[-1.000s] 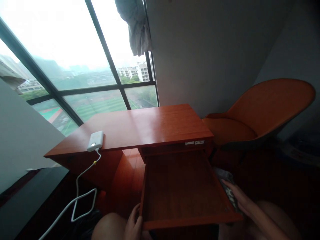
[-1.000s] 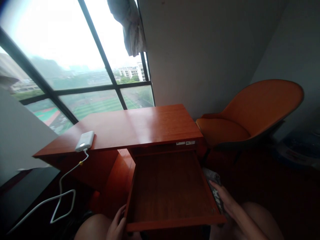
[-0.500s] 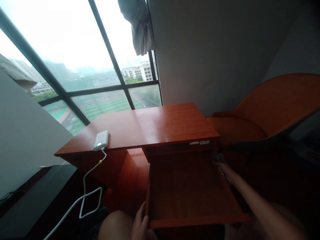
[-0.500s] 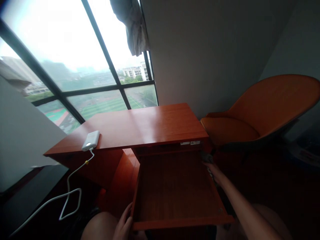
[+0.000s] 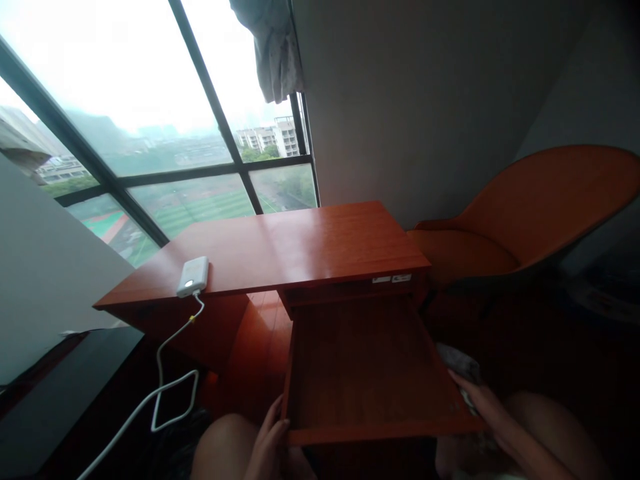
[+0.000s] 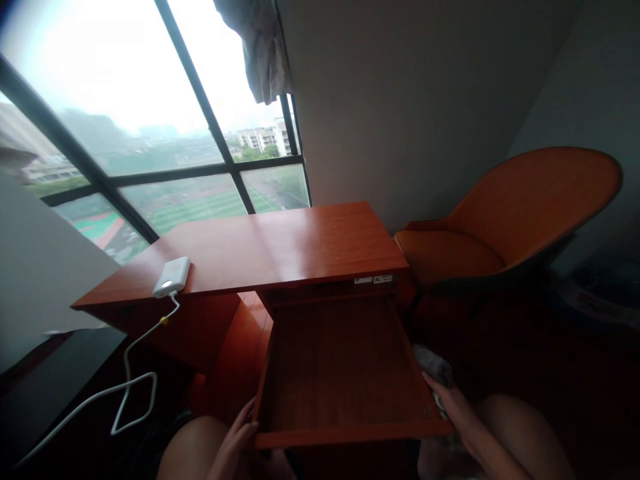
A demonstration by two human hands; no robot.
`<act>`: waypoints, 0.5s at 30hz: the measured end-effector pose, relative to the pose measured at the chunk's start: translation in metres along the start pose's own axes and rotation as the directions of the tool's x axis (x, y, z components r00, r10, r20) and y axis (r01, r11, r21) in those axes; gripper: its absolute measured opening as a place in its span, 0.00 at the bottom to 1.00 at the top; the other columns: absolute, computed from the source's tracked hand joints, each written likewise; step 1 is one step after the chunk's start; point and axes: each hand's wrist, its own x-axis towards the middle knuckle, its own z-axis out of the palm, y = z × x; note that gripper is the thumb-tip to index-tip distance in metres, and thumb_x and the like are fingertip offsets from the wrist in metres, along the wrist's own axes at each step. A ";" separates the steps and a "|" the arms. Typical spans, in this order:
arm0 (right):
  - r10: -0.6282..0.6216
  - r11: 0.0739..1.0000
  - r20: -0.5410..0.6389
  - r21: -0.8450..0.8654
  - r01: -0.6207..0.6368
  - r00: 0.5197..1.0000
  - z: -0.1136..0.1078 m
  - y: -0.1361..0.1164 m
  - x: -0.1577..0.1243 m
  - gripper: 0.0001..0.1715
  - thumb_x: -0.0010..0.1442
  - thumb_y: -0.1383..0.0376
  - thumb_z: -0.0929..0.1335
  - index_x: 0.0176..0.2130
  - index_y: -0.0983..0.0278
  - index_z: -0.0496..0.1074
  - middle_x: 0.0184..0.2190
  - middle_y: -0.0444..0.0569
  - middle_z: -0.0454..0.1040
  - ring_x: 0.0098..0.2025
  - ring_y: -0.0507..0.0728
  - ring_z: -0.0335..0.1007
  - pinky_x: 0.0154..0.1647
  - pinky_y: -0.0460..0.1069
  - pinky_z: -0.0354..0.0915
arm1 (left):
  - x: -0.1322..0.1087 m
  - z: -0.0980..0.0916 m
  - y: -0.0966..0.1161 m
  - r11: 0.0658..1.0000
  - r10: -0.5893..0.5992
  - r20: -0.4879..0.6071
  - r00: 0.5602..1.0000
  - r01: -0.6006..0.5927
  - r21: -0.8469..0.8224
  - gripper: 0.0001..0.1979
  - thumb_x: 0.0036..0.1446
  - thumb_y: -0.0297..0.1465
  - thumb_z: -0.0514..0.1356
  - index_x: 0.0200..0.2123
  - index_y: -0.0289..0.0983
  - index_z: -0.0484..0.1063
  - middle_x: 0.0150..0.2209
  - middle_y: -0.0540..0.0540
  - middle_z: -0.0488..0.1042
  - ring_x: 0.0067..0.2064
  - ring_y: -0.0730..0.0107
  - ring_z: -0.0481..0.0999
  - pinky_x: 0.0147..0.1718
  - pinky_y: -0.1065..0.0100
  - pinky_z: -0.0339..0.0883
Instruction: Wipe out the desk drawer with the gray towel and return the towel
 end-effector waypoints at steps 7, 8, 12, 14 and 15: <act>0.160 0.970 0.081 0.172 -0.172 0.984 -0.019 0.023 -0.022 0.19 0.46 0.53 0.74 0.31 0.66 0.79 0.30 0.51 0.83 0.37 0.62 0.80 0.39 0.50 0.74 | -0.011 0.010 0.015 0.999 -0.001 -0.028 1.000 0.000 -0.042 0.31 0.42 0.37 0.64 0.53 0.39 0.69 0.57 0.44 0.73 0.61 0.49 0.68 0.55 0.60 0.67; 0.175 0.967 0.093 0.170 -0.189 0.980 -0.018 0.022 -0.022 0.18 0.46 0.53 0.74 0.30 0.66 0.79 0.28 0.52 0.83 0.35 0.62 0.80 0.38 0.51 0.74 | -0.012 0.011 0.016 0.999 -0.006 -0.036 0.999 0.005 -0.038 0.31 0.42 0.37 0.64 0.53 0.39 0.69 0.56 0.44 0.74 0.61 0.49 0.68 0.55 0.60 0.67; 0.191 0.964 0.110 0.166 -0.207 0.975 -0.017 0.019 -0.022 0.20 0.46 0.52 0.73 0.29 0.67 0.80 0.28 0.56 0.83 0.33 0.66 0.80 0.35 0.55 0.74 | -0.012 0.012 0.016 1.000 -0.001 -0.072 0.997 0.002 0.009 0.29 0.43 0.37 0.63 0.51 0.39 0.71 0.55 0.43 0.75 0.59 0.49 0.70 0.53 0.59 0.68; 0.192 0.966 0.094 0.159 -0.205 0.977 -0.016 0.021 -0.021 0.20 0.46 0.51 0.72 0.27 0.66 0.79 0.26 0.56 0.82 0.31 0.67 0.79 0.33 0.57 0.74 | -0.012 0.012 0.016 1.000 0.015 -0.078 0.997 -0.014 0.023 0.27 0.43 0.38 0.63 0.50 0.38 0.71 0.54 0.42 0.75 0.57 0.49 0.71 0.51 0.58 0.69; 0.194 0.967 0.087 0.152 -0.206 0.977 -0.015 0.022 -0.020 0.20 0.46 0.50 0.72 0.26 0.66 0.79 0.24 0.56 0.81 0.29 0.67 0.79 0.32 0.58 0.74 | -0.011 0.012 0.015 0.999 0.022 -0.080 0.997 -0.019 0.031 0.27 0.43 0.38 0.62 0.49 0.38 0.72 0.53 0.42 0.76 0.57 0.49 0.72 0.51 0.58 0.69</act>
